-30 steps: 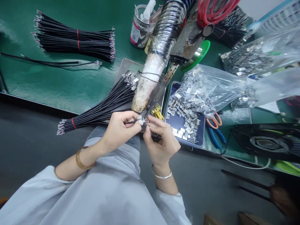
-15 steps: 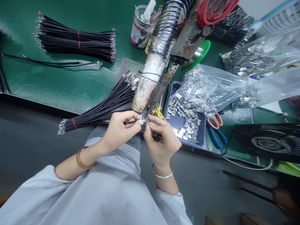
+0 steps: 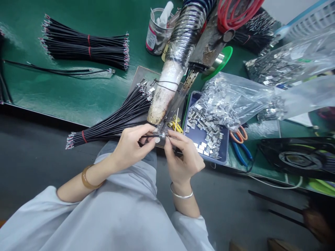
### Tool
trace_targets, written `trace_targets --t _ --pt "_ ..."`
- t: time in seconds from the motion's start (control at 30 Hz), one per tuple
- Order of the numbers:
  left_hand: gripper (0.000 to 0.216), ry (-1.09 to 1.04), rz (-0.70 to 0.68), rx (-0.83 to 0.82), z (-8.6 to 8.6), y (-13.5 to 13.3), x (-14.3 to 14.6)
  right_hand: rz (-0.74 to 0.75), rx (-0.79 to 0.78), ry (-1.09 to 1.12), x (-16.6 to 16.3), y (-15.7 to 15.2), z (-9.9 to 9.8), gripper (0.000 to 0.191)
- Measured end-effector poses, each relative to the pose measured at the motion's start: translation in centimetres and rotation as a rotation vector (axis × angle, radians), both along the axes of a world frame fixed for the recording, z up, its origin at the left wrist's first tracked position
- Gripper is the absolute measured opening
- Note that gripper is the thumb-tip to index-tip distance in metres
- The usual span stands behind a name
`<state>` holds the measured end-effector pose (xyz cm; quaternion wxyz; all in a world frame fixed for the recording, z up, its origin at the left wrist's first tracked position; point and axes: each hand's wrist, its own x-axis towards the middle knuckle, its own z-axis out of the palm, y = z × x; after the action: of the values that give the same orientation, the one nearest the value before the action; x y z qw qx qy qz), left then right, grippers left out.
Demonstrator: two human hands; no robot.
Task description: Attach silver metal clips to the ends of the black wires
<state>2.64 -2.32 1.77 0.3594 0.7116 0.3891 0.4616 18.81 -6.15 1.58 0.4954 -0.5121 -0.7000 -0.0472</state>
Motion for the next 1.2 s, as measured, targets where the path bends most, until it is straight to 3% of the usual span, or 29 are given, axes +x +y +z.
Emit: trace_targets --t 0.07,0.13,0.23,0.43,0.53,0.77,1.03,1.2 --pt "0.009 0.065 -0.006 0.185 -0.4 0.1 -0.5 0.001 -0.044 0.067 0.1 0.0 -0.1 0.016" --pt "0.015 0.093 -0.038 0.251 -0.7 0.1 -0.7 0.011 -0.126 0.150 0.2 -0.1 -0.1 0.014" --pt "0.017 0.049 -0.087 0.142 -0.5 0.2 -0.6 0.028 -0.180 0.190 0.1 -0.2 0.1 0.013" --pt "0.021 -0.137 -0.066 -0.270 0.6 0.0 0.1 0.022 -0.073 0.055 -0.3 -0.2 0.4 0.016" --pt "0.021 -0.205 -0.047 -0.375 1.0 0.1 0.4 0.013 -0.067 0.067 -0.4 -0.2 0.3 0.016" --pt "0.018 -0.243 0.008 -0.426 1.0 0.3 1.0 0.021 -0.101 0.095 -0.4 0.1 0.1 0.016" --pt "0.015 -0.215 0.074 -0.253 1.3 0.4 1.0 0.011 -0.075 0.037 -0.7 0.3 0.8 0.016" --pt "0.015 -0.193 0.027 -0.365 1.4 0.5 1.1 0.006 -0.045 -0.035 -0.6 -0.3 0.6 0.019"
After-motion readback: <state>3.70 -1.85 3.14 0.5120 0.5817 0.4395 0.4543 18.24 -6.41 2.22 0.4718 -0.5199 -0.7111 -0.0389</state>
